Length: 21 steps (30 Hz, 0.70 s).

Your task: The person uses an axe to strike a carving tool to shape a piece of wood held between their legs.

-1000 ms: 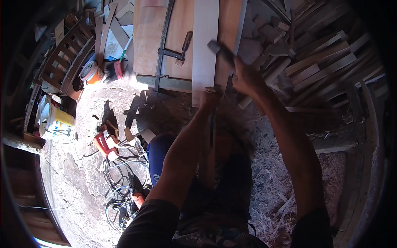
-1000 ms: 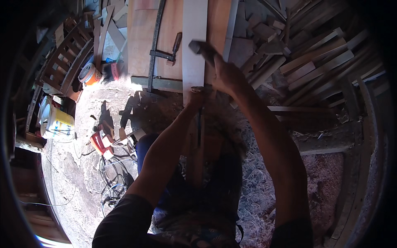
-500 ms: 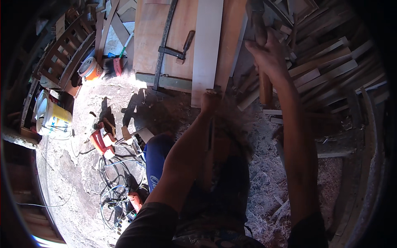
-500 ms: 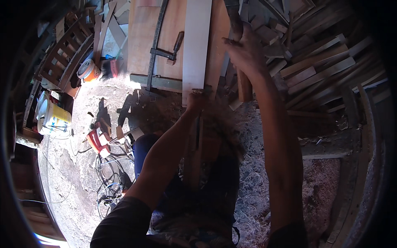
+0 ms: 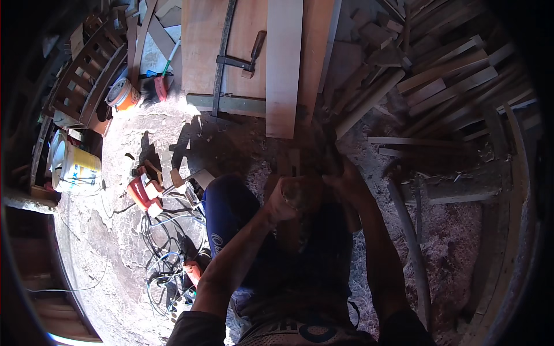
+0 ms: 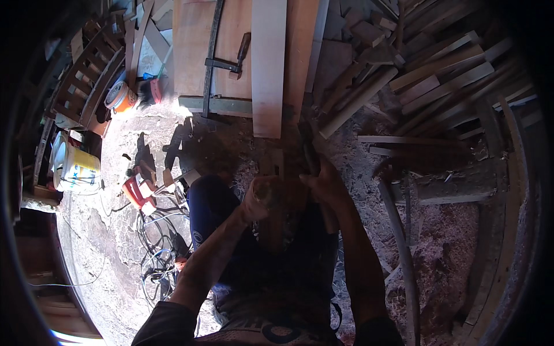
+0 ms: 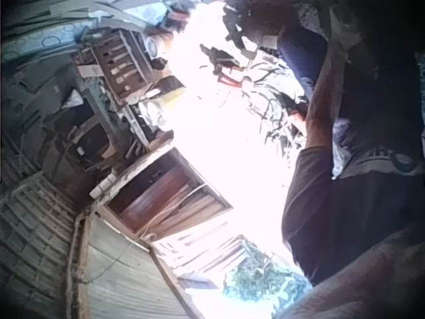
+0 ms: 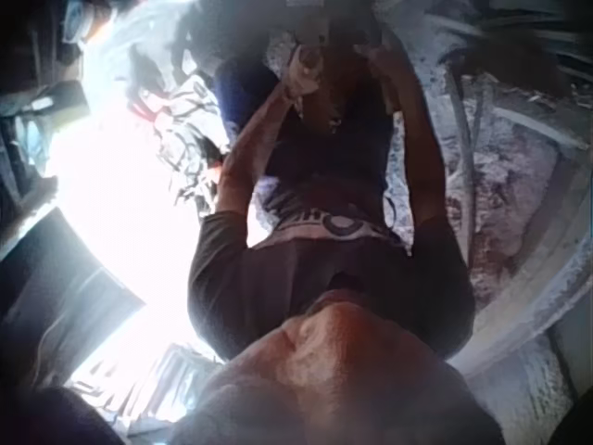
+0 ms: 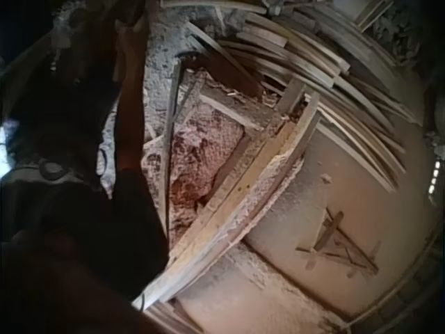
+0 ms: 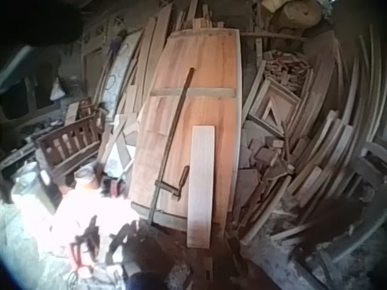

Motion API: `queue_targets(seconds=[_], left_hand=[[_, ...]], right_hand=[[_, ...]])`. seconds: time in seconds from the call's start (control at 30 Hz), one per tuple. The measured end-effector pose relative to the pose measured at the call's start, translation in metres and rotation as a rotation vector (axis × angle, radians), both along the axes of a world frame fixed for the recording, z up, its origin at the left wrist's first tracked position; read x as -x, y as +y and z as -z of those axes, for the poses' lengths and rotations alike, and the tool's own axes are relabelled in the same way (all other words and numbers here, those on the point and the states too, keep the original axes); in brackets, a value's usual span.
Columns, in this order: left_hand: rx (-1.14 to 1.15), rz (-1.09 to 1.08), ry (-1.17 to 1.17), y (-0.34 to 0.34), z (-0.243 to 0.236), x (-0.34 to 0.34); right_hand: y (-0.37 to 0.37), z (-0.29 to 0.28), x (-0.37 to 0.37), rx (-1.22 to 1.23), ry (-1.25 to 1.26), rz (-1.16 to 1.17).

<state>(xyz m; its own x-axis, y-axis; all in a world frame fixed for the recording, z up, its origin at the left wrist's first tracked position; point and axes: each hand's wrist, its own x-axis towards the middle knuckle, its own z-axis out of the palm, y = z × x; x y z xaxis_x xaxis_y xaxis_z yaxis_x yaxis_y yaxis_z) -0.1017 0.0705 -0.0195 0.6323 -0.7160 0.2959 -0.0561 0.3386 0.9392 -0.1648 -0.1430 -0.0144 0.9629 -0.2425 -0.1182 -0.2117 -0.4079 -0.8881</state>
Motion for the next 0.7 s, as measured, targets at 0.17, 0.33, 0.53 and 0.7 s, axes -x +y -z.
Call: queue_targets(seconds=[0.17, 0.33, 0.53, 0.7], left_hand=[[-0.041, 0.210, 0.091, -0.011, 0.012, -0.042], [-0.037, -0.451, -0.003, -0.019, -0.001, 0.002], [-0.178, -0.401, -0.062, -0.025, -0.032, -0.020], [-0.094, -0.397, -0.037, -0.021, -0.073, -0.015]], right_hand=[[0.034, 0.052, 0.051, -0.081, 0.087, 0.198], [0.044, 0.108, 0.091, -0.220, 0.102, 0.120], [0.050, 0.114, 0.094, -0.522, 0.222, 0.130], [0.043, 0.176, 0.107, -0.328, 0.194, 0.110]])
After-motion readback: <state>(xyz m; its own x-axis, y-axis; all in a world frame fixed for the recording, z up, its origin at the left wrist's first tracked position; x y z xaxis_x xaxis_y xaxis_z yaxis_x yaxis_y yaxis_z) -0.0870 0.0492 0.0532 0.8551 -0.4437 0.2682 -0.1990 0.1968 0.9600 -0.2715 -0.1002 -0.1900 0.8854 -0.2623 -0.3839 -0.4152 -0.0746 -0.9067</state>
